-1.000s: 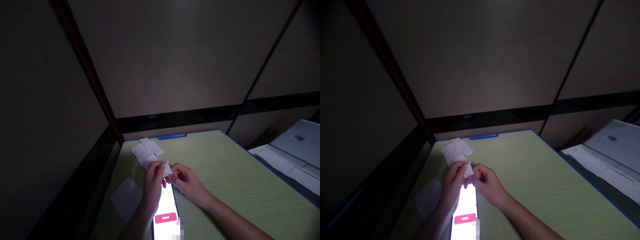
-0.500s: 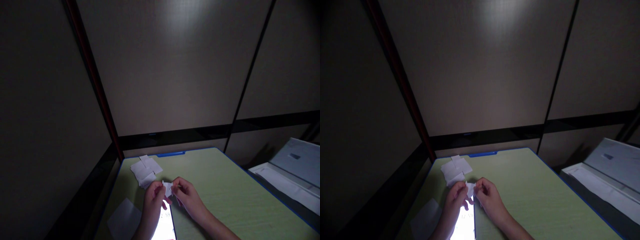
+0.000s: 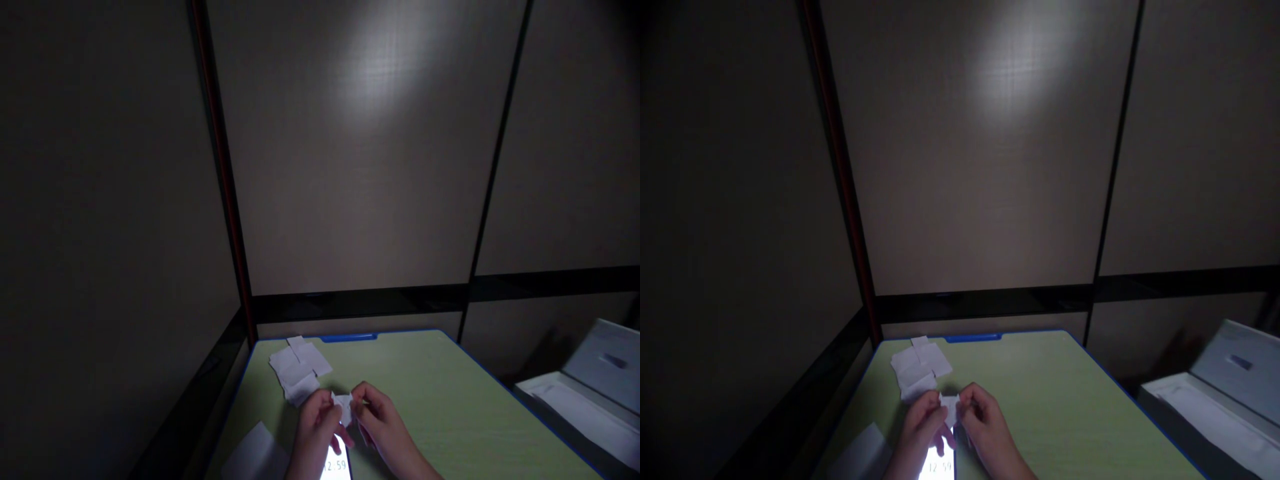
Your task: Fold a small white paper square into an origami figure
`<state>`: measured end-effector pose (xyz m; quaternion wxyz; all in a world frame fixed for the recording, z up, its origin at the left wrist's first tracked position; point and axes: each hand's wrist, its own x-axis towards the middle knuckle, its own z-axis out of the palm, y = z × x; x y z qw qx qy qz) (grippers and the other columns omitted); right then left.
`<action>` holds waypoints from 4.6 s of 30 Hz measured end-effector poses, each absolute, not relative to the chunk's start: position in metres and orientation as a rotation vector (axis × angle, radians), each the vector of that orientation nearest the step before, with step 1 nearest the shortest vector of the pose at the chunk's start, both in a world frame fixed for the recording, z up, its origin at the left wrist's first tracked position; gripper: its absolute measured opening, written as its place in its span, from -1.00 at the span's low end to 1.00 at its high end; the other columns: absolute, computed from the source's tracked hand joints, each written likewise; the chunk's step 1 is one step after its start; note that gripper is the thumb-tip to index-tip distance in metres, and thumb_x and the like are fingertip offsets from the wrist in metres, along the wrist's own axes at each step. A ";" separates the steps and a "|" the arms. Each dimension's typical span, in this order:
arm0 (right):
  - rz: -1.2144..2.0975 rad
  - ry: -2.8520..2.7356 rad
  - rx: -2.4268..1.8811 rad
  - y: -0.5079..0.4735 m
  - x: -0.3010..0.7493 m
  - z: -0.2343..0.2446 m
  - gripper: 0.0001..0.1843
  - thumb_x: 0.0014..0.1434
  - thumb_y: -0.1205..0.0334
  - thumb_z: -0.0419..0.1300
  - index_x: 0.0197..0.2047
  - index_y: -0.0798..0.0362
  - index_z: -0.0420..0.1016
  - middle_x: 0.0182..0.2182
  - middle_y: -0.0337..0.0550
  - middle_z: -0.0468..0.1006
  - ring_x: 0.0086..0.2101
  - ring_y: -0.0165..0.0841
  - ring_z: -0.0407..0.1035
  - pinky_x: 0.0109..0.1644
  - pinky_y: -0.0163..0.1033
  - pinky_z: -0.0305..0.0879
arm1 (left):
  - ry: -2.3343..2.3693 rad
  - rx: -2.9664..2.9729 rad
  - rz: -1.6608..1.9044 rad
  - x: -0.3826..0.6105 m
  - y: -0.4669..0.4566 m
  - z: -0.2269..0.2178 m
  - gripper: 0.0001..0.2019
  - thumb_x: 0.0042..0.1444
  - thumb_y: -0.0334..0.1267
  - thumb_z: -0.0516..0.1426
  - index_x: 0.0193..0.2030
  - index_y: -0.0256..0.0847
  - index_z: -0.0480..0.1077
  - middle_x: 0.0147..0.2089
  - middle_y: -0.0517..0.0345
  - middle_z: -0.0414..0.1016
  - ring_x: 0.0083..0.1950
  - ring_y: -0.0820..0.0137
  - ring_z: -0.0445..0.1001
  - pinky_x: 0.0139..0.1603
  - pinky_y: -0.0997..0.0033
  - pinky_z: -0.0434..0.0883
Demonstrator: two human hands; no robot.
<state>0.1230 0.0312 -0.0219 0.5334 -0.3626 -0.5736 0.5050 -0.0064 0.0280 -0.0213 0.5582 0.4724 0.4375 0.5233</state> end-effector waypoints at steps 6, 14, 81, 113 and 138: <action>1.178 -1.374 -0.905 0.028 0.123 -0.014 -0.69 0.06 0.02 0.17 -0.50 0.03 0.21 -0.71 -0.45 0.13 -0.70 -0.54 -0.02 -0.66 -0.41 -0.11 | 1.056 1.111 1.212 -0.007 0.019 -0.004 -0.72 -0.15 -0.10 0.18 -0.45 -0.24 0.23 -0.55 0.28 0.36 -0.67 0.52 0.38 -0.73 0.62 0.08; 1.164 -1.368 -0.926 0.022 0.124 -0.008 -0.72 0.07 0.09 0.17 -0.52 0.03 0.20 -0.69 -0.42 0.16 -0.68 -0.52 0.03 -0.64 -0.40 -0.07 | 1.069 1.146 1.215 -0.005 0.012 0.008 -0.77 -0.11 -0.15 0.16 -0.48 -0.26 0.23 -0.56 0.28 0.33 -0.65 0.53 0.38 -0.72 0.62 0.07; 1.122 -1.451 -0.796 0.011 0.131 0.004 -0.82 0.10 0.24 0.21 -0.21 0.04 0.31 -0.45 -0.31 0.29 -0.49 -0.44 0.17 -0.42 -0.33 0.13 | 1.032 1.267 1.140 -0.008 0.007 0.010 -0.79 0.01 -0.19 0.16 -0.31 -0.34 0.39 -0.53 0.23 0.37 -0.58 0.54 0.31 -0.64 0.59 0.18; 1.051 -1.383 -0.876 0.012 0.126 -0.004 -0.90 0.09 0.27 0.19 -0.40 0.05 0.32 -0.53 -0.33 0.26 -0.52 -0.44 0.16 -0.48 -0.34 0.08 | 1.113 1.324 1.100 -0.004 0.004 0.012 -0.77 0.04 -0.17 0.06 -0.37 -0.34 0.38 -0.62 0.26 0.30 -0.62 0.53 0.28 -0.66 0.59 0.15; 0.538 -1.667 -0.882 0.002 0.126 0.007 -0.90 0.11 0.40 0.14 -0.39 0.02 0.34 -0.44 -0.20 0.32 -0.44 -0.36 0.24 -0.42 -0.26 0.18 | 1.104 1.353 1.127 -0.004 0.001 0.017 -0.76 0.09 -0.17 0.05 -0.49 -0.29 0.33 -0.62 0.27 0.28 -0.62 0.55 0.24 -0.65 0.60 0.14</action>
